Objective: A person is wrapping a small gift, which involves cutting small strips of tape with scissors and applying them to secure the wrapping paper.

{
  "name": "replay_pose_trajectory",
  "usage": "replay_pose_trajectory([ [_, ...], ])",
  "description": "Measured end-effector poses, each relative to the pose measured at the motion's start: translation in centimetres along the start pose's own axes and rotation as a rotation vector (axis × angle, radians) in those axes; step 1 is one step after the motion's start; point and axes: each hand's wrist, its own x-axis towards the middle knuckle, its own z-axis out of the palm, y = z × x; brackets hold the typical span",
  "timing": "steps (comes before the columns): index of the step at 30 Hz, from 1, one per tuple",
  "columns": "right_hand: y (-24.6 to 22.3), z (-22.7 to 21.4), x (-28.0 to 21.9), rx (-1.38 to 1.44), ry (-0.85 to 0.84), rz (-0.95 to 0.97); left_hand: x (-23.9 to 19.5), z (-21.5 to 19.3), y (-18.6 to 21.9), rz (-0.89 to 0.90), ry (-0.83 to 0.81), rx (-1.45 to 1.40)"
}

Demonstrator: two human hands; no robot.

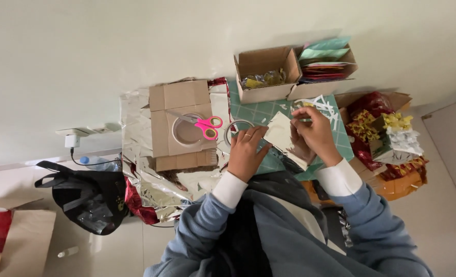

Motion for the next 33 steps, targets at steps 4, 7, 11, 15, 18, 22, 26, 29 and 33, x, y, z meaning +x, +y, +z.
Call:
replay_pose_trajectory([
  [4, -0.3, 0.0, -0.1, -0.021, -0.019, -0.001, 0.0, -0.3, 0.3, 0.025, 0.016, -0.005],
  [7, -0.1, 0.0, 0.2, -0.021, -0.062, 0.042, 0.5, 0.1, -0.5, 0.025, -0.016, -0.001],
  [11, -1.5, -1.6, 1.2, -0.058, -0.147, 0.009, 2.5, -1.7, -1.1, -0.001, -0.184, -0.072],
  [15, -2.3, -3.8, 3.3, -0.077, -0.209, 0.001, 5.3, -4.3, -2.1, 0.015, -0.264, -0.208],
  [18, -5.3, -3.8, 5.8, -0.288, -0.228, -0.207, 9.1, -3.2, -4.8, 0.066, -0.118, -0.112],
  [22, -6.5, -1.5, 10.3, -0.460, -0.230, -0.448, 17.3, 0.0, -7.6, 0.251, 0.149, 0.005],
  [26, -7.6, 1.3, 13.7, -0.557, -0.326, -0.365, 21.0, 2.4, -7.5, 0.096, -0.045, 0.394],
  [29, -7.2, 2.4, 15.3, -0.670, -0.360, -0.302, 20.3, 1.3, -5.2, 0.067, -0.176, 0.525],
  [33, 4.4, 5.3, 21.0, -0.855, -0.411, -0.074, 19.2, 3.9, -6.3, 0.071, -0.155, 0.547],
])
